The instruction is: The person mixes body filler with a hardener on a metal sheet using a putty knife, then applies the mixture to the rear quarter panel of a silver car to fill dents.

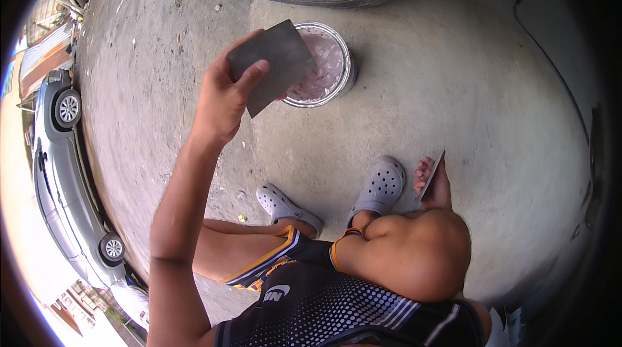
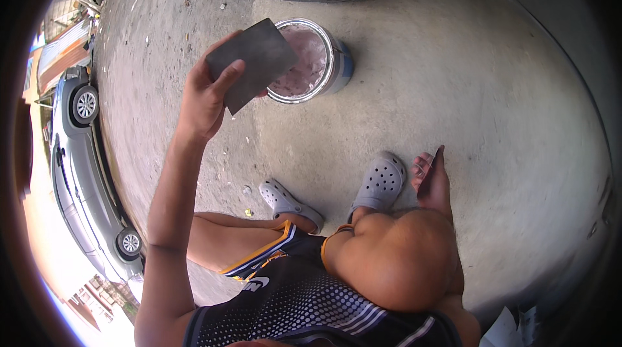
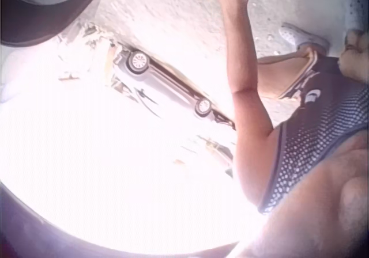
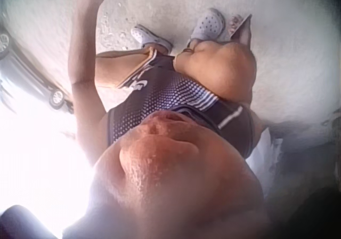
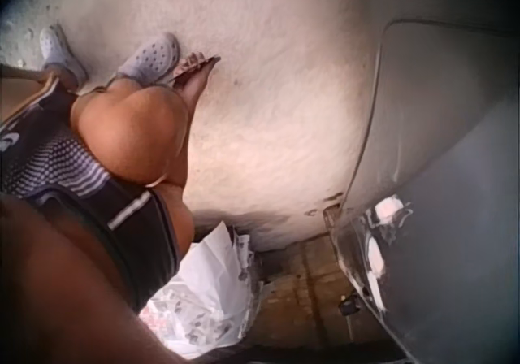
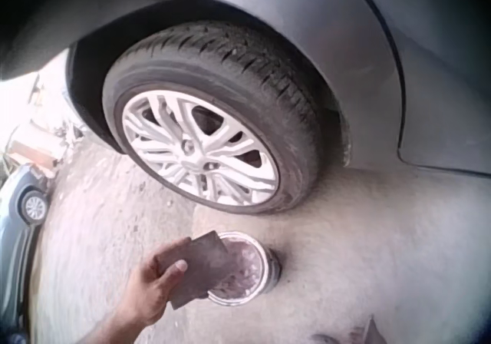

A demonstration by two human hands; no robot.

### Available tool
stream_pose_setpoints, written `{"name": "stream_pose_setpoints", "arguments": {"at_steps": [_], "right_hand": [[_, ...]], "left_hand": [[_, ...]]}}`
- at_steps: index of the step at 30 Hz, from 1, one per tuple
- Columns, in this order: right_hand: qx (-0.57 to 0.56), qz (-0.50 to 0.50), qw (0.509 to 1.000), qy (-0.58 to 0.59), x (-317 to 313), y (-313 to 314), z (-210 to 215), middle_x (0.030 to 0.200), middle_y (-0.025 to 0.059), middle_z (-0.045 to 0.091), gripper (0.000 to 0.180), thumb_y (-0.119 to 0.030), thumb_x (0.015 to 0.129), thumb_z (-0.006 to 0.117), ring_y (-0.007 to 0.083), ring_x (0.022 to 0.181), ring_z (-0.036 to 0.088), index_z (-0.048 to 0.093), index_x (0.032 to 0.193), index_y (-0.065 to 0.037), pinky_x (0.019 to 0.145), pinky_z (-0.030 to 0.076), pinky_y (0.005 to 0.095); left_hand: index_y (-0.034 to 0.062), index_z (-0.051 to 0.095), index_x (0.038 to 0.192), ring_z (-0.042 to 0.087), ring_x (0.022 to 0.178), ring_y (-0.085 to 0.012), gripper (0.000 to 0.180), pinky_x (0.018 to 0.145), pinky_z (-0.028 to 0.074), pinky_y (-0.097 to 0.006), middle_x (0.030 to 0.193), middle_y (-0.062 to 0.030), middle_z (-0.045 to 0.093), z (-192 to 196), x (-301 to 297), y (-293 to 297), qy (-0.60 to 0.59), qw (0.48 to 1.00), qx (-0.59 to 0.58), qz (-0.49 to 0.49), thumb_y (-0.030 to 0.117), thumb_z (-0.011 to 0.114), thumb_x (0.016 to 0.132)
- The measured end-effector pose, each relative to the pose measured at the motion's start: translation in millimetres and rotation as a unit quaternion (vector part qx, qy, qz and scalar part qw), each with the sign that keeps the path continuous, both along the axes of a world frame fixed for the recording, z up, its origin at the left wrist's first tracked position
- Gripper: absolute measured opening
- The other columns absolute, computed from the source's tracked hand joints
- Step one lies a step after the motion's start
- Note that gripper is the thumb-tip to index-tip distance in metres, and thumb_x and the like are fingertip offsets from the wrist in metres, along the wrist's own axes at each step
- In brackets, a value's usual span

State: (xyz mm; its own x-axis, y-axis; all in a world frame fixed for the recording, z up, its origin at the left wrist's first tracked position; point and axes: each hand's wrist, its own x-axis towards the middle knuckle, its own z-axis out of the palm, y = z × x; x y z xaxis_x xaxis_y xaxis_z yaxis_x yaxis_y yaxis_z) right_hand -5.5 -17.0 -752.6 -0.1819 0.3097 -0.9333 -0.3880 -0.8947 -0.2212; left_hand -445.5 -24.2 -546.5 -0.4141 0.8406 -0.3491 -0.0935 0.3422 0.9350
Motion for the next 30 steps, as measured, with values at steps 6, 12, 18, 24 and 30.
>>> {"name": "stream_pose_setpoints", "arguments": {"at_steps": [6,12,18,24,30], "right_hand": [[0.033,-0.001,0.997,0.077,-4,18,-7,0.097,0.0005,0.065,0.039,-0.049,0.105,0.057,0.0114,0.073,0.059,0.063,0.111,-0.011,0.05,0.047,0.0221],[0.045,0.012,0.998,0.052,-16,23,-3,0.089,0.0001,0.064,0.045,-0.056,0.101,0.062,0.0087,0.066,0.055,0.063,0.103,-0.011,0.047,0.039,0.0205],[0.035,-0.001,0.998,0.047,-12,16,-7,0.09,0.0016,0.066,0.043,-0.053,0.102,0.061,0.0102,0.066,0.056,0.063,0.105,-0.01,0.046,0.041,0.0205],[0.032,-0.016,0.994,0.106,-3,16,-16,0.096,0.0049,0.067,0.041,-0.046,0.106,0.055,0.0139,0.07,0.059,0.064,0.112,-0.006,0.048,0.047,0.0239],[0.034,-0.011,0.996,0.08,-7,18,-16,0.094,0.0039,0.067,0.041,-0.047,0.106,0.055,0.0133,0.068,0.058,0.065,0.11,-0.007,0.048,0.046,0.0234]], "left_hand": [[-0.0031,0.066,0.127,0.074,0.096,-0.0251,0.036,0.085,0.058,-0.036,0.108,-0.0158,0.075,-52,-2,17,0.316,0.937,-0.072,-0.132,-0.003,0.063,0.091],[0.012,0.071,0.126,0.075,0.098,-0.0334,0.046,0.087,0.059,-0.04,0.108,-0.0173,0.077,-86,13,56,0.413,0.884,-0.16,-0.152,0.001,0.067,0.082],[0.0144,0.073,0.125,0.074,0.102,-0.033,0.044,0.091,0.059,-0.041,0.11,-0.0164,0.076,-113,15,64,0.422,0.865,-0.219,-0.158,0.008,0.07,0.081],[0.0155,0.072,0.126,0.073,0.107,-0.0358,0.044,0.096,0.058,-0.043,0.115,-0.0201,0.074,-128,33,69,0.395,0.866,-0.284,-0.114,0.01,0.069,0.083],[0.0086,0.068,0.132,0.071,0.112,-0.0367,0.05,0.098,0.057,-0.042,0.119,-0.023,0.073,-144,33,68,0.295,0.909,-0.291,-0.051,0.006,0.067,0.082]]}}
